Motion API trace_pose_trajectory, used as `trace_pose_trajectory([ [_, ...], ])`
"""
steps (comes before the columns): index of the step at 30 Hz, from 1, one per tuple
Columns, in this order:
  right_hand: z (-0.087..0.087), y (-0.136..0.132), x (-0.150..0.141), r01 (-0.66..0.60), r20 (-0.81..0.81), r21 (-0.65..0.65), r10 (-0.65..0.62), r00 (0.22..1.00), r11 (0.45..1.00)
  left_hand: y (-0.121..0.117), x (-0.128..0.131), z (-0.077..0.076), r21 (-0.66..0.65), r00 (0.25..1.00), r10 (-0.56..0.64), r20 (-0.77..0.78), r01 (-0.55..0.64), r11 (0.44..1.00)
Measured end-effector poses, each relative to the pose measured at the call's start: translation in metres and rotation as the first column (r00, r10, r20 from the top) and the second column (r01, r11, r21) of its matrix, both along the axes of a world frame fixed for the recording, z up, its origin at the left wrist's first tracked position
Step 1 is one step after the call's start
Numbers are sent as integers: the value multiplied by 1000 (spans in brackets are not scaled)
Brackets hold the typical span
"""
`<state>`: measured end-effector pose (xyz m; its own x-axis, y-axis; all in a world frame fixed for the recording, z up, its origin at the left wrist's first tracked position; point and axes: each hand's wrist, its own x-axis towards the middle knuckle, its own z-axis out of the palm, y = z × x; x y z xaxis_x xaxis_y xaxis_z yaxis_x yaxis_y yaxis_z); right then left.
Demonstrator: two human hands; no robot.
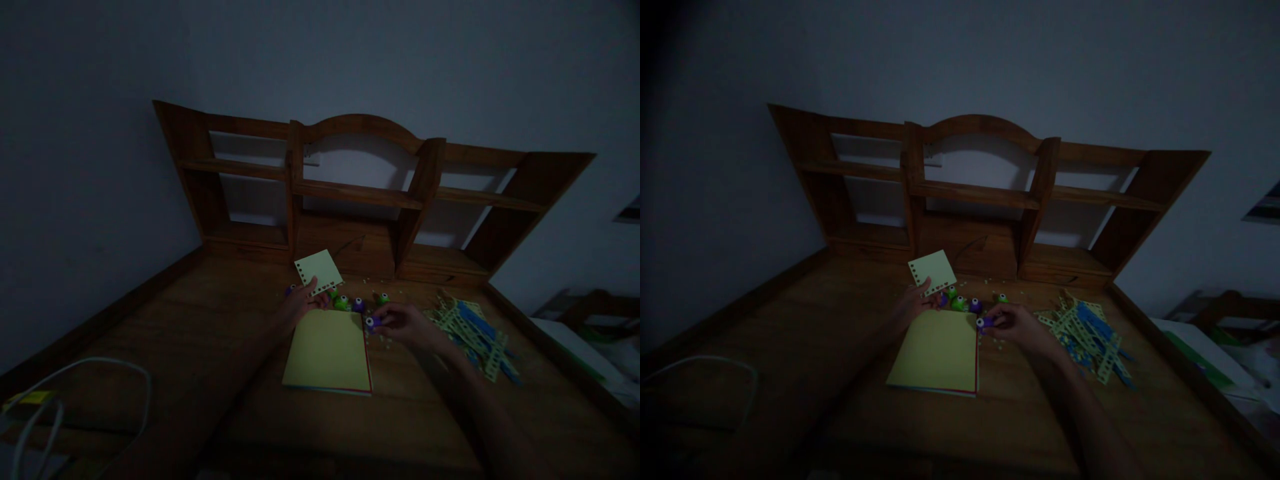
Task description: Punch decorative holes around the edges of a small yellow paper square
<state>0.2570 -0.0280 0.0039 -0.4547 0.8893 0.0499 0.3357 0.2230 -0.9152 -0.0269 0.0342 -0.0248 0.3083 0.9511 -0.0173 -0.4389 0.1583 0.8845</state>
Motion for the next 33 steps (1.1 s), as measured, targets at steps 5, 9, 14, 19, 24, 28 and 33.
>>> trace_pose_trajectory([
  [5,-5,1,-2,35,69,119,-43,997,992,0,-3,-3,61,999,-38,-2,38,997],
  [9,-7,0,-2,10,115,142,-27,993,990,1,-3,-5,54,999,-34,-6,34,998],
  [14,-6,0,-2,-22,124,101,9,992,995,2,-3,-6,51,999,-37,-13,38,998],
  [19,-3,2,4,-68,123,65,60,991,996,2,-2,-7,52,1000,-22,-17,23,998],
  [24,1,1,7,-84,148,85,71,987,993,1,-1,-6,39,1000,-10,-7,10,999],
  [28,3,-1,5,-89,181,129,65,981,988,0,-2,-5,59,1000,-19,-9,20,998],
  [33,-2,1,6,-92,185,143,65,981,985,0,0,-6,61,1000,-4,-25,5,998],
])
